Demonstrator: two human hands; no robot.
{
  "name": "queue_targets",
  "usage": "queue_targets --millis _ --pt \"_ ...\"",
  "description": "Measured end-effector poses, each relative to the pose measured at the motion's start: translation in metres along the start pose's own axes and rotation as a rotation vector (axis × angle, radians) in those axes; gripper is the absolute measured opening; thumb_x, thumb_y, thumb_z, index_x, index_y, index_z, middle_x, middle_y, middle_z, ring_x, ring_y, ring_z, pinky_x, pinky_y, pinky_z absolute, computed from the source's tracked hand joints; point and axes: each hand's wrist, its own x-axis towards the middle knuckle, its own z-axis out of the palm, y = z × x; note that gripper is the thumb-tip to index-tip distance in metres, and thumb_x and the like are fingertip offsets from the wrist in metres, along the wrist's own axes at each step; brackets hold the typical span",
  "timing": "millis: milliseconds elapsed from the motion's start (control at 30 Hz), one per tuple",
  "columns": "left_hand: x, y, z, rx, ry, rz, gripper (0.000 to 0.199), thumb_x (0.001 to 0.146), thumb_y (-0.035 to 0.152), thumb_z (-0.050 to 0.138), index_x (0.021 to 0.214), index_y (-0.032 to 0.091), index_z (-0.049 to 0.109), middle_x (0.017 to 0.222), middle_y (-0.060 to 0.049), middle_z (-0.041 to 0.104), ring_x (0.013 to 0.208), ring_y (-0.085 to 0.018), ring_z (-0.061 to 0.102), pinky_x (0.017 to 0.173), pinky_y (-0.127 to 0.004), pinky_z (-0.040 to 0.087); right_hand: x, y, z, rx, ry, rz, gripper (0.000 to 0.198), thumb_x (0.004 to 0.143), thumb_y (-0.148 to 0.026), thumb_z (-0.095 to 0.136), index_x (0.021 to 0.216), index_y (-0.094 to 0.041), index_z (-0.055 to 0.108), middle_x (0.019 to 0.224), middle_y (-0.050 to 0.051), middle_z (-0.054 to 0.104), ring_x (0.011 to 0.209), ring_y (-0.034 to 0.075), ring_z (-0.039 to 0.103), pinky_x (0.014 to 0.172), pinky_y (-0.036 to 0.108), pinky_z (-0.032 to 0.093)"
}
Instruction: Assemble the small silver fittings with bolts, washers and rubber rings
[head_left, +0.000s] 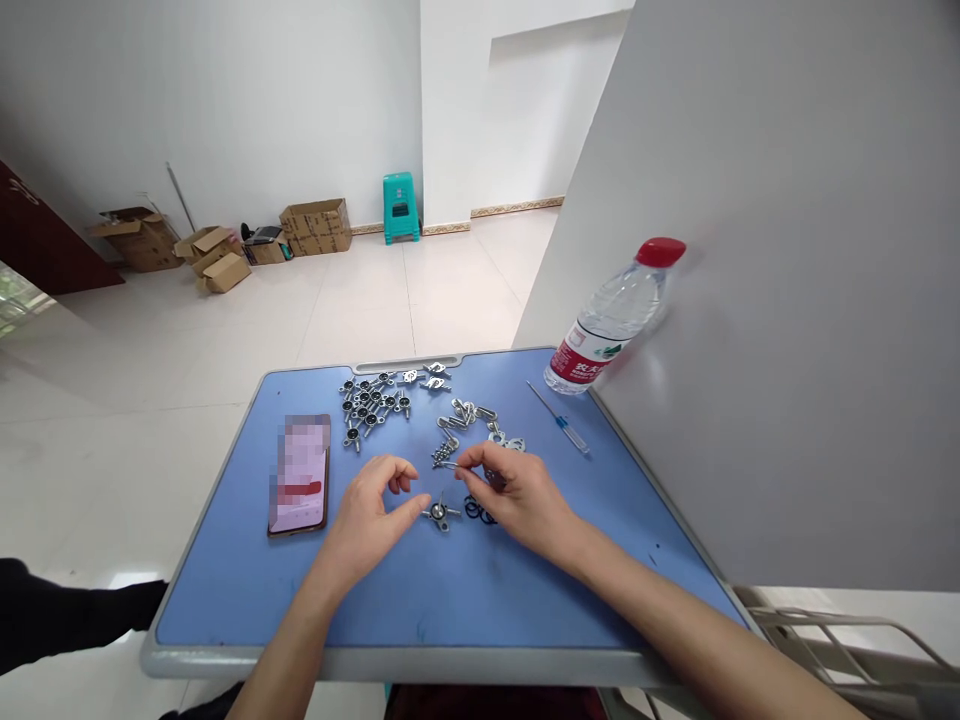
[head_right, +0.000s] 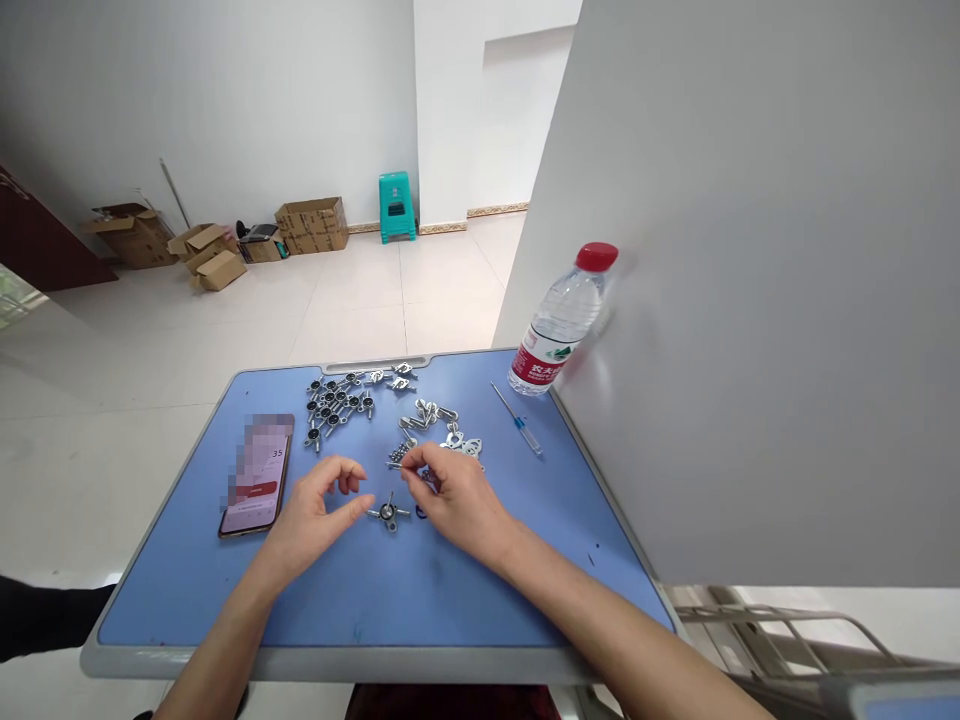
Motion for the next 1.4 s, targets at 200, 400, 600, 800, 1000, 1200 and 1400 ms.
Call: queue_targets --millis 200,400,600,800,1000,1200,1400 --pt "-0.005 0.004 0.004 0.224 -0.153 0.018 0.02 0.078 0.022 0.065 0.096 0.024 0.058 0.102 -0.001 0.06 0.102 -0.023 0.054 0.089 -0.037 0.042 0.001 0.011 0.007 -0.189 -0.15 0.05 0.013 0.083 -0.012 0.053 0.083 -0.02 0.063 0.074 0.001 0.07 0.066 0.016 0.063 0.061 0.025 0.043" --pt "-0.001 0.001 0.01 0.32 -0.193 0.097 0.011 0.083 0.016 0.062 0.087 0.021 0.054 0.096 0.001 0.061 0.095 -0.021 0.055 0.084 -0.035 0.04 -0.001 0.008 0.011 -0.237 -0.244 0.013 0.013 0.083 -0.008 0.057 0.08 -0.019 0.063 0.071 0.001 0.069 0.066 0.015 0.063 0.059 0.024 0.041" --pt "-0.002 0.002 0.009 0.318 -0.178 0.053 0.01 0.084 0.017 0.063 0.085 0.02 0.053 0.093 0.001 0.06 0.091 -0.02 0.055 0.082 -0.033 0.04 -0.003 0.009 0.008 -0.238 -0.272 -0.111 0.015 0.085 -0.006 0.053 0.082 -0.018 0.061 0.075 0.001 0.067 0.065 0.013 0.059 0.058 0.022 0.036" --pt "-0.003 0.0 0.008 0.297 -0.168 0.096 0.013 0.085 0.017 0.062 0.095 0.022 0.054 0.099 0.0 0.061 0.096 -0.021 0.055 0.083 -0.034 0.041 -0.004 0.011 0.004 -0.341 -0.342 -0.293 0.019 0.084 -0.002 0.049 0.085 -0.018 0.06 0.077 0.0 0.066 0.057 0.01 0.052 0.053 0.023 0.027" --pt "-0.003 -0.002 0.01 0.346 -0.189 0.14 0.009 0.084 0.019 0.063 0.089 0.021 0.056 0.098 0.0 0.062 0.092 -0.021 0.055 0.082 -0.036 0.041 -0.003 0.008 -0.001 -0.429 -0.433 -0.426 0.025 0.085 0.0 0.044 0.092 -0.017 0.06 0.086 0.003 0.066 0.059 0.009 0.05 0.052 0.024 0.022" --pt "-0.003 0.001 0.013 0.391 -0.152 0.165 0.013 0.082 0.025 0.068 0.085 0.021 0.056 0.093 0.0 0.062 0.088 -0.021 0.055 0.08 -0.036 0.04 -0.001 0.008 -0.01 -0.437 -0.374 -0.382 0.023 0.09 -0.006 0.043 0.099 -0.017 0.062 0.09 0.004 0.063 0.056 0.009 0.046 0.05 0.025 0.021" --pt "-0.004 0.003 0.018 0.473 -0.094 0.208 0.015 0.08 0.023 0.07 0.081 0.019 0.056 0.088 0.0 0.063 0.084 -0.02 0.056 0.078 -0.036 0.039 -0.001 0.002 -0.016 -0.548 -0.491 -0.237 0.009 0.09 -0.022 0.058 0.09 -0.016 0.064 0.084 0.003 0.06 0.055 0.009 0.042 0.05 0.026 0.017"
